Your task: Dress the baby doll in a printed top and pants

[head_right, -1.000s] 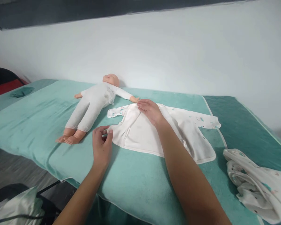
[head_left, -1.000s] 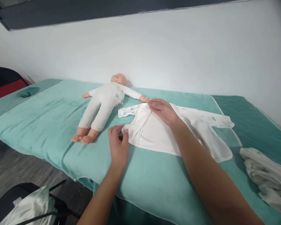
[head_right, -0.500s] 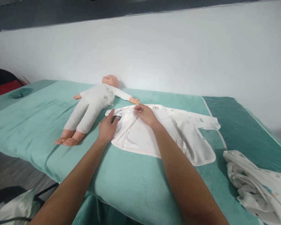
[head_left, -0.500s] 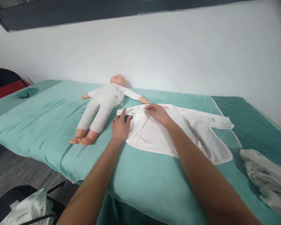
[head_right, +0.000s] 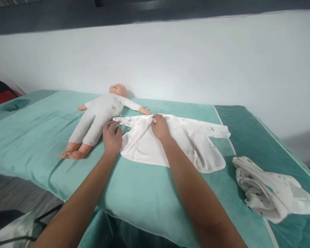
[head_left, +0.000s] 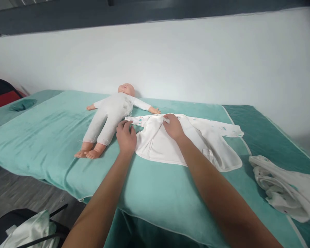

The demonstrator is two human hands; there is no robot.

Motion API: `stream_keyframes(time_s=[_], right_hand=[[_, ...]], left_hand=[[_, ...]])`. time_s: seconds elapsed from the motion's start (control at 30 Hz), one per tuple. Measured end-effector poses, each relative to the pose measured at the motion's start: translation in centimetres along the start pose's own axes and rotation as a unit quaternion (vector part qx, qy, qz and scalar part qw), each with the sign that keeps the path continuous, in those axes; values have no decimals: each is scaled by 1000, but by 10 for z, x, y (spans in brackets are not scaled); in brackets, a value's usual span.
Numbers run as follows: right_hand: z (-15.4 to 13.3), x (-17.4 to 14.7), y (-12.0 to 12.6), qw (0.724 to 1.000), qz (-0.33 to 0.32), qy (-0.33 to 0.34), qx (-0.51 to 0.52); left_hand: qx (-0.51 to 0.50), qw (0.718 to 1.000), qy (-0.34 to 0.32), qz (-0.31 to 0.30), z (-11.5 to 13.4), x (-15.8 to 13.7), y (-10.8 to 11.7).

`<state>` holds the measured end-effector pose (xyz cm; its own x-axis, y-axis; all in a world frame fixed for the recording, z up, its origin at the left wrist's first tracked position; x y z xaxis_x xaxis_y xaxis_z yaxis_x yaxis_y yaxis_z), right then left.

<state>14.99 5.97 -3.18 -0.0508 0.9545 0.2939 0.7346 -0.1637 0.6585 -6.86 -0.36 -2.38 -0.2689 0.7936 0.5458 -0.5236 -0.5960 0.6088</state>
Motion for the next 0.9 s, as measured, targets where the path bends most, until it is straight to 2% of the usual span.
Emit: stream_keyframes(time_s=[0.07,0.17,0.23,0.3,0.37,0.4,0.47,0.53,0.67,0.9], right_hand=[[2,-11,2,998,0,-8,-64],[-1,-35,7,988,-52,14,-148],[-3,-52,16,983,-98,42,-151],[-1,-63,33,986,-120,53,-105],[8,-68,55,993,-93,39,-65],[15,-69,67,996,-58,29,-68],[34,-69,86,991,1,-8,-137],[53,-70,94,969,-5,-64,-241],[74,-73,85,934,-51,-129,-330],[75,-72,74,931,-36,-129,-339]], left_hand=[[16,999,-44,-1,7,-8,5],[44,986,-141,-78,18,-22,12],[50,969,-201,-136,24,-32,15],[45,957,-230,-169,26,-40,17],[37,957,-227,-175,26,-46,19],[33,959,-220,-174,25,-47,19],[37,962,-206,-173,25,-47,19],[63,962,-196,-178,26,-46,18],[120,963,-157,-184,29,-42,17],[134,964,-110,-201,28,-41,14]])
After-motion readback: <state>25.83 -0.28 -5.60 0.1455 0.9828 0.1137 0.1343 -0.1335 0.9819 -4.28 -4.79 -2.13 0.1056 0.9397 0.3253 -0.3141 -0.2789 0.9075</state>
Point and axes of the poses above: each hand's wrist, its own x-axis towards the middle knuckle, its own y-axis out of the back of the hand, z = x × y, the point moved 1 cm from there along x, towards the middle knuckle, and after that the axes turned 2 degrees about -z, right-handed, at the moved point
